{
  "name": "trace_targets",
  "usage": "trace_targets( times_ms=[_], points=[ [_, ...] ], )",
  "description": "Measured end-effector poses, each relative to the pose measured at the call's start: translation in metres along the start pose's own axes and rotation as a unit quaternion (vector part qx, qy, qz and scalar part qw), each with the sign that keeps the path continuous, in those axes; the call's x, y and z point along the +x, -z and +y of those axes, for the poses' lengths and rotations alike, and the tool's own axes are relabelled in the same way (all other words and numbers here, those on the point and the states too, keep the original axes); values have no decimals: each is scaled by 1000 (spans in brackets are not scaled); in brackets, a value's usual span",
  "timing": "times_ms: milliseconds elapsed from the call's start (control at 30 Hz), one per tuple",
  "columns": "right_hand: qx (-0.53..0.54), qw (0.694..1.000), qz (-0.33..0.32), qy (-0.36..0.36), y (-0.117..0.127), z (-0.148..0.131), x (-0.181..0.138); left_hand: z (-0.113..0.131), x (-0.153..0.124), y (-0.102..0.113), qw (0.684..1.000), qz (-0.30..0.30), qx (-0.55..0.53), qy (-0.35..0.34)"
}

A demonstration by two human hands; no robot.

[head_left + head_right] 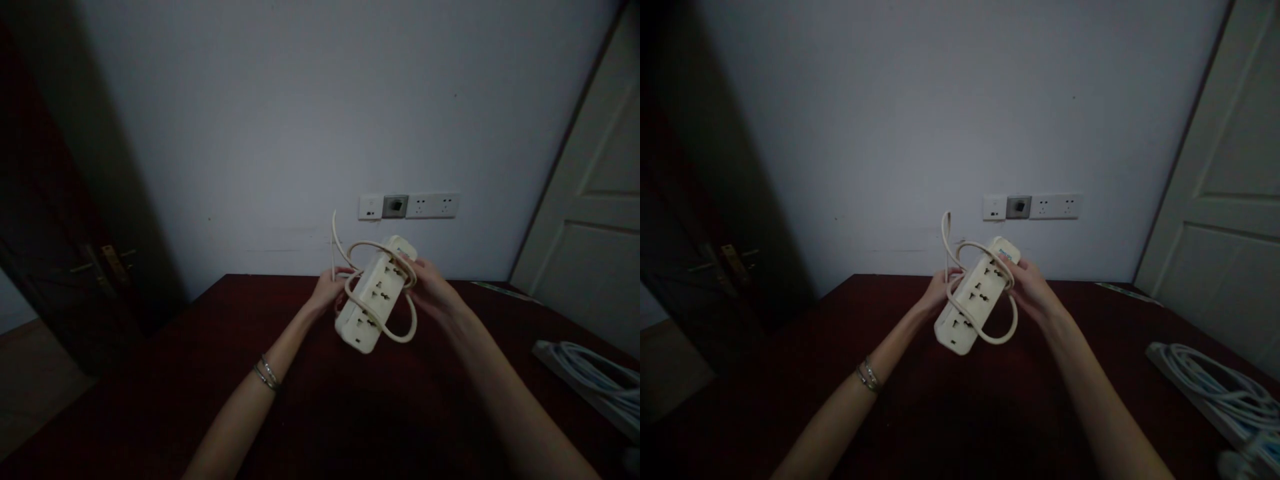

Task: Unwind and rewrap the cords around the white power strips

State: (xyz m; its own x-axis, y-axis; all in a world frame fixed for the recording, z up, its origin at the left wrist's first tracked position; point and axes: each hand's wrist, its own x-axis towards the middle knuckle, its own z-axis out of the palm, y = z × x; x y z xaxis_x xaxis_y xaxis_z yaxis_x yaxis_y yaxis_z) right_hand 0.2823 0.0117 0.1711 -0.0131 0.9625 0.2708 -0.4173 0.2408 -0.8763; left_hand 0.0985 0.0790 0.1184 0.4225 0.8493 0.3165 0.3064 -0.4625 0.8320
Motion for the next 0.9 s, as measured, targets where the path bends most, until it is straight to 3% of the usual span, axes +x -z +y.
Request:
trace_targets(
  times_ms=[133, 233, 333, 400, 467, 533, 600, 767, 833, 900],
  points=[
    [-65, 996, 48, 32, 10, -7, 1, 15, -1, 37, 975, 145, -164, 25],
    [-92, 985, 106, 102, 18, -8, 7, 34, -11, 61, 954, 164, -248, -38],
    [-90, 959, 189, 189, 24, -2, 15, 54, -30, 76, 956, 94, -261, -100],
    [-40, 941, 240, 236, 27, 5, 22, 67, -44, 79, 973, -24, -201, -110],
    [44, 925, 273, 261, 29, 11, 27, 79, -55, 75, 974, -186, -102, -84],
    [132, 920, 278, 244, 30, 15, 29, 86, -61, 67, 946, -322, -11, -46],
    [200, 928, 258, 179, 31, 15, 28, 86, -60, 56, 921, -387, 39, -21],
    [216, 960, 178, 34, 21, 10, 20, 57, -43, 34, 910, -403, 94, 22],
    [179, 975, 129, -2, 14, 8, 16, 42, -36, 31, 917, -375, 128, 38],
    [136, 988, 61, -45, 7, 6, 11, 29, -31, 33, 937, -312, 151, 42]
  ],
)
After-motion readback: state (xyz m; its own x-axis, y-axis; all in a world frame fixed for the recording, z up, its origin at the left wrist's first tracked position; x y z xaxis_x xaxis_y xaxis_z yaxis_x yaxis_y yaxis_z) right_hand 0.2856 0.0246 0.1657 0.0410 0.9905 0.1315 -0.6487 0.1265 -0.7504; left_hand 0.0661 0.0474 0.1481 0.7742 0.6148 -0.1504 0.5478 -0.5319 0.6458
